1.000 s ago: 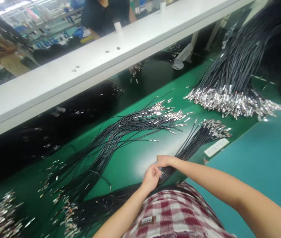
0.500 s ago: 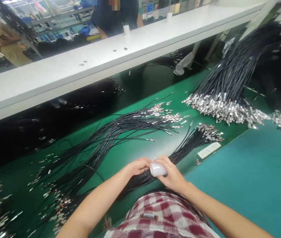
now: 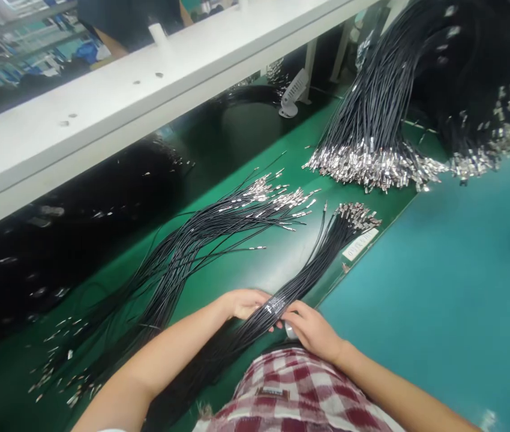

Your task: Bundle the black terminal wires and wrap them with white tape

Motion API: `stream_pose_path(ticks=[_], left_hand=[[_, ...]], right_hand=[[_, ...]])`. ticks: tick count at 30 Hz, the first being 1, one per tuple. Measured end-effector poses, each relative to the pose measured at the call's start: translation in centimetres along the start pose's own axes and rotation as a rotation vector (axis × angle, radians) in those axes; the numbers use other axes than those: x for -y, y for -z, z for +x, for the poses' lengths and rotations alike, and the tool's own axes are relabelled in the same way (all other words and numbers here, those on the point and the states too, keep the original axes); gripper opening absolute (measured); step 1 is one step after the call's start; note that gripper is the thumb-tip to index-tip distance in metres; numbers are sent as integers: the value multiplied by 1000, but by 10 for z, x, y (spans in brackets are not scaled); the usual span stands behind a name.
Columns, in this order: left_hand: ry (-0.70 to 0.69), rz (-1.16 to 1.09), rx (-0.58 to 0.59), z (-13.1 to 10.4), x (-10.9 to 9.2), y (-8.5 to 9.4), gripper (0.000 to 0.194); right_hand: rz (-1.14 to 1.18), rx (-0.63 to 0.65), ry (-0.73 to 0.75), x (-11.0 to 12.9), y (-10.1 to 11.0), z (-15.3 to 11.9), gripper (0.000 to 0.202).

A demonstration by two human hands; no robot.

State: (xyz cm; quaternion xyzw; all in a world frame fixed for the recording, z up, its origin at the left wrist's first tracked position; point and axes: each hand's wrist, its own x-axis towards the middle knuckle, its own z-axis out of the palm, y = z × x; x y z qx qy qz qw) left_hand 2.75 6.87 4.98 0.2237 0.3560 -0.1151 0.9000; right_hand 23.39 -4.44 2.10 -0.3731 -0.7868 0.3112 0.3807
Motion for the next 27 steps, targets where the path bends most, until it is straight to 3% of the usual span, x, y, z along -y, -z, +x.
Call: stream_pose_path(ticks=[2,5,9,12,15,22,25,27], left_hand=[[-3,-19,15,7,10,4,23],[-33,-54,-3,15,21,7,29],[-125,-79,-36,18,24,1,28],[-160,-95,-90,17,23,-6,26],[-167,-90,-147,16,23,-12,25],[-205,-87,-213,2,20,-25,26],[-226,-74,-228,-7,17,-34,28],[-229,-82,-243,-11,15,-40,30]], right_hand=[[30,-47,-75,-1,-2,-8,33],[-9,-100,-345,-5,-4,-20,18],[-176,29,-698,-16,-10,-23,46],[-202,202,-620,-23,-13,-22,32],[-71,338,-483,-28,-7,-24,26],[204,473,-678,-39,18,-5,27],[200,592,-751,-45,22,11,39],[174,637,-721,-47,23,16,39]])
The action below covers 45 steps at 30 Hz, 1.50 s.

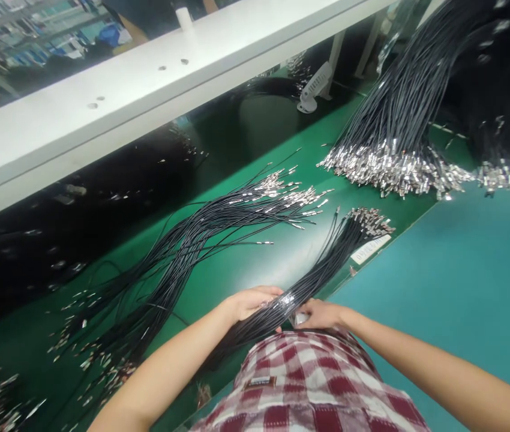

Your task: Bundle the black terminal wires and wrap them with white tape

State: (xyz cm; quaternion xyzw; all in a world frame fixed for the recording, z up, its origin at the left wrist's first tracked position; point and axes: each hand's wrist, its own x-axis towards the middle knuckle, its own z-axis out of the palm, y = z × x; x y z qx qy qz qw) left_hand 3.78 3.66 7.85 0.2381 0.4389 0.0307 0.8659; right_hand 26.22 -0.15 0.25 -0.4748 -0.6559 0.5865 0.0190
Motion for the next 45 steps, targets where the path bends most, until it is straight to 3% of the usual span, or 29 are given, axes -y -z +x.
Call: stream_pose_path(ticks=[6,10,12,17,20,24,27,30,32,34,38,40,42,43,45], left_hand=[[15,-66,-36,-7,-1,-11,26],[110,-71,-23,-8,7,-11,8],[171,-112,-15,-7,14,-9,11],[-186,-414,-206,8,23,-2,30],[-130,-478,-209,31,19,2,45],[-176,-517,-264,56,8,8,30],[-272,-604,-404,54,-10,11,34],[-505,-683,-514,36,-33,7,38],[-641,-597,-497,20,-44,-4,41],[-760,-369,-454,6,-45,-20,49],[-834,279,-422,-8,-18,-50,70],[-792,628,-352,-10,-4,-56,64],[-759,900,-259,-9,1,-54,57],[-759,969,-238,-8,-1,-50,53],[-773,963,-308,-1,-11,-38,44]], right_hand=[[246,-165,141,5,-5,10,35],[433,-400,131,22,-3,47,43],[473,-468,185,29,-2,64,50],[583,-471,272,26,-2,77,57],[519,-430,301,20,2,74,56],[405,-402,381,17,13,75,59],[419,-505,447,14,12,72,72],[622,-501,321,14,0,55,77],[847,-340,136,18,-9,34,68],[1109,-153,-4,27,-12,12,58],[1541,107,48,46,1,-12,58],[1566,108,66,48,9,-12,59],[1520,30,15,44,13,-7,45],[1505,-3,-20,41,13,-5,37],[1516,-32,-76,34,9,-3,31]])
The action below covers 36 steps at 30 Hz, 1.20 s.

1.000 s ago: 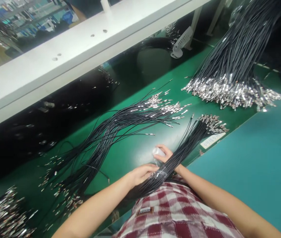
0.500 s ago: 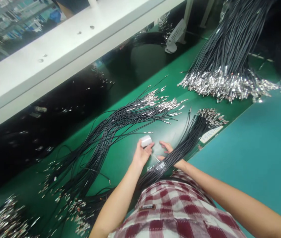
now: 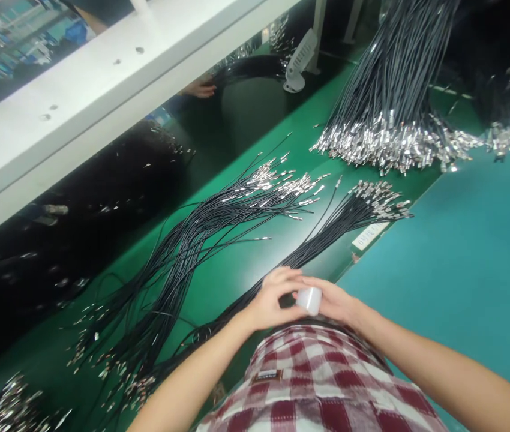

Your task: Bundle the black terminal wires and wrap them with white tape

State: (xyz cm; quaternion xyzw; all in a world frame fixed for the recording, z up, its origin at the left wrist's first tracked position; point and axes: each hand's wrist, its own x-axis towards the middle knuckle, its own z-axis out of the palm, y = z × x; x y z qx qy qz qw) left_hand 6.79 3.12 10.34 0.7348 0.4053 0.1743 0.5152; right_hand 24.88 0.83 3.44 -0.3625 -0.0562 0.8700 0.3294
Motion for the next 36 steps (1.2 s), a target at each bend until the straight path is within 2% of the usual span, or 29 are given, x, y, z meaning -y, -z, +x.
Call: stream_pose_path(ticks=[2,3,4,6,8,10,12,15,17,19,22,24,26,28,31,33,36], left_hand=[[156,-63,-138,17,13,9,36],[302,-120,-175,26,20,12,35],[472,-191,-164,34,26,14,37],[766,-352,-32,46,34,16,36],[892,-505,120,49,37,17,28],[877,-627,211,44,37,20,22],[861,-741,283,35,38,26,27],[912,-939,438,24,47,28,43],[927,-1053,496,20,57,21,45],[907,-1100,459,19,67,7,40],[931,-1040,332,18,78,-13,38],[950,-968,263,17,81,-20,39],[934,-901,203,15,81,-21,40],[909,-873,195,16,77,-15,45],[819,-907,188,24,66,6,47],[746,-875,160,33,56,25,48],[714,-697,141,46,35,45,58]], right_hand=[[21,-15,-33,-5,4,0,33],[12,-13,-47,-7,4,1,34],[-17,-11,-50,-8,5,1,35],[-122,-17,-28,-8,5,5,34],[-237,32,11,-6,7,12,28],[-290,106,80,-5,9,20,24],[-286,149,193,-7,9,28,29],[-220,120,368,-17,1,35,44],[-166,93,406,-23,-6,35,50],[-178,73,403,-24,-11,32,58],[-329,130,386,-15,-7,21,75],[-367,169,381,-9,-2,13,84],[-287,171,377,-7,1,5,84],[-168,152,367,-11,-1,1,75],[-61,113,351,-18,-7,2,53],[-54,81,344,-19,-12,4,49],[-94,-10,279,-12,-15,1,45]])
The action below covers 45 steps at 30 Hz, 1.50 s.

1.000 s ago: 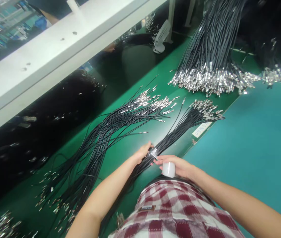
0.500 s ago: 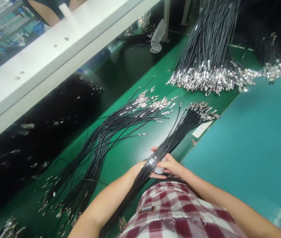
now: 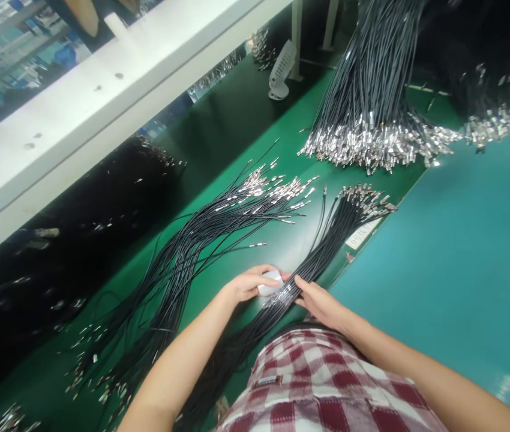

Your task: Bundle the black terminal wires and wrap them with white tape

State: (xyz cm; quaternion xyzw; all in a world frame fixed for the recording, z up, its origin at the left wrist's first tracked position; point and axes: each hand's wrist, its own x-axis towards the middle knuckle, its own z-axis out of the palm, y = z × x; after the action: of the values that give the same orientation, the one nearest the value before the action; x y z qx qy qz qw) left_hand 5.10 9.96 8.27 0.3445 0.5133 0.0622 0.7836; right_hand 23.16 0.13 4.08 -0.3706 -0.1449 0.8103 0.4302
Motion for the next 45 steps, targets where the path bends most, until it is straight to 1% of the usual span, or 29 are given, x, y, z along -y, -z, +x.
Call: stream_pose_path(ticks=[1,2,4,5,6,7,8,9,10,11,12,13,14,15,17,18,19,20,23,24,26,28,31,34,37,39,41,43,45], left_hand=[[-35,90,-65,-5,-7,-4,60],[-106,202,-163,-10,-10,-11,61],[-357,459,-423,-25,-9,-29,55],[-498,573,-534,-33,-3,-40,51],[-617,651,-593,-40,3,-51,47],[-693,691,-583,-45,11,-59,43],[-726,695,-531,-48,19,-65,36],[-731,675,-483,-48,26,-68,26],[-727,642,-471,-44,31,-67,19],[-717,602,-506,-37,34,-62,19],[-688,554,-571,-28,34,-54,23],[-623,492,-626,-18,34,-44,27],[-506,416,-625,-8,31,-34,31],[-341,333,-554,2,28,-24,33],[-18,185,-312,16,22,-11,33],[83,136,-205,20,20,-8,29],[131,101,-127,22,19,-6,25],[144,72,-72,22,18,-7,23],[201,-4,91,19,21,-13,31],[244,-13,145,18,23,-15,36],[318,-11,207,20,29,-18,43],[321,-31,199,22,36,-20,46],[273,-148,187,24,47,-20,46],[227,-276,138,23,56,-25,40],[54,-353,-38,26,62,-30,38],[-43,-387,-145,28,62,-31,46],[-102,-423,-191,28,57,-30,50],[-178,-416,-217,26,50,-32,52],[-317,-295,-310,18,43,-39,54]], right_hand=[[-16,-51,-47,4,0,-2,43],[-26,-101,-102,7,0,-4,42],[-7,-139,-232,13,-1,-10,46],[26,-110,-290,15,-2,-12,50],[71,-55,-329,17,-3,-13,54],[118,2,-348,17,-4,-13,56],[159,40,-345,18,-6,-11,56],[185,53,-324,17,-7,-9,52],[193,40,-295,17,-8,-5,44],[187,13,-272,16,-8,-1,35],[172,-15,-259,16,-8,3,31],[159,-37,-253,15,-6,6,30],[157,-49,-253,14,-4,8,31],[171,-49,-267,13,-1,10,31],[246,-39,-312,7,7,10,28],[299,-49,-335,3,12,9,27],[349,-75,-355,-2,15,8,27],[379,-117,-365,-7,19,8,26],[340,-273,-360,-23,23,11,21],[313,-301,-358,-26,23,13,20],[251,-292,-363,-29,23,17,22],[114,-224,-376,-27,25,21,25],[-137,-148,-384,-19,29,26,22],[-234,-183,-316,-10,30,29,18],[-301,-272,-178,-4,29,25,20],[-281,-319,-108,-2,28,18,25],[-171,-297,-89,-1,28,10,28],[13,-201,-92,1,26,1,29],[182,-92,-117,4,23,-5,26]])
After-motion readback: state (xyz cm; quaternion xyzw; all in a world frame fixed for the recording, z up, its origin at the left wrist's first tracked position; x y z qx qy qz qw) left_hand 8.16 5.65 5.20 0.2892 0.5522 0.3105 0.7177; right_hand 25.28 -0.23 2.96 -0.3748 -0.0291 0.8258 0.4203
